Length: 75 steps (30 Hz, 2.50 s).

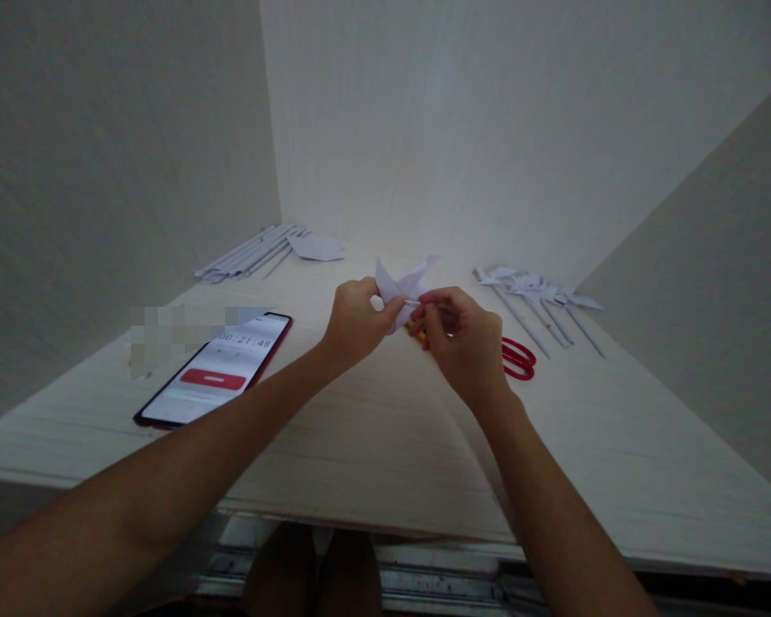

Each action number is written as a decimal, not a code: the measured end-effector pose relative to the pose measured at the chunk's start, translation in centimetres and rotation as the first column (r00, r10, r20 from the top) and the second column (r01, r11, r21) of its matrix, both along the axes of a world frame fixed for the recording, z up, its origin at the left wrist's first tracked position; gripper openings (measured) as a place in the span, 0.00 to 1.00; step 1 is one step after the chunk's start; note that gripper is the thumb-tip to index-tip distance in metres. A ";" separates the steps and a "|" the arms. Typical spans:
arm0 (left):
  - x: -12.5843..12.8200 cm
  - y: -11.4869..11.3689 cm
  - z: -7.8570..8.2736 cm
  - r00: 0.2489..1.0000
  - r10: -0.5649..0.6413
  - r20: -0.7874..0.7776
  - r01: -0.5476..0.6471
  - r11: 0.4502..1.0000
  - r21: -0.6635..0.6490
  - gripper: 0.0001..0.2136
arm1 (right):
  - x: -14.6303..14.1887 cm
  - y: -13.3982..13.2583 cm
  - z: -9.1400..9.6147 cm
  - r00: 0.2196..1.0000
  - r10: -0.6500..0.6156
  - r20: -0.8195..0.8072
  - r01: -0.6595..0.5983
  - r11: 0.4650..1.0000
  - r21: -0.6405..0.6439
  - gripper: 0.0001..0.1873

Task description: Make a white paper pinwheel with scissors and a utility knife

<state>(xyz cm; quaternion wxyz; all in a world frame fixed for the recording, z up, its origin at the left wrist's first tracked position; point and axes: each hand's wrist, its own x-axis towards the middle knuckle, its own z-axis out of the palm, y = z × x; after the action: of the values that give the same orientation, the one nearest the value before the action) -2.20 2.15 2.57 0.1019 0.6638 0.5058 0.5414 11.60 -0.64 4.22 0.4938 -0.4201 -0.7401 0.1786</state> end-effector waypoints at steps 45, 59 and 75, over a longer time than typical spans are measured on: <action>0.3 0.3 -0.3 0.874 -0.260 0.410 0.333 0.936 -0.116 0.09 | 1.5 1.2 0.3 0.950 -0.204 0.235 0.092 0.905 0.415 0.03; 0.2 0.1 0.0 0.844 -0.232 0.483 0.342 0.927 -0.153 0.09 | 1.4 1.2 0.2 0.969 -0.231 0.090 0.187 0.920 0.345 0.03; 0.0 0.0 0.1 0.910 -0.199 0.363 0.258 0.959 -0.120 0.07 | 1.3 -0.6 1.1 0.987 -0.032 0.156 -0.009 0.966 0.258 0.04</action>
<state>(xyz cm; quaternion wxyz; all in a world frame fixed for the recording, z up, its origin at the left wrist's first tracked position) -2.23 2.15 2.66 0.3070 0.6018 0.4414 0.5905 12.88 -1.28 5.30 0.4849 -0.3694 -0.7915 0.0439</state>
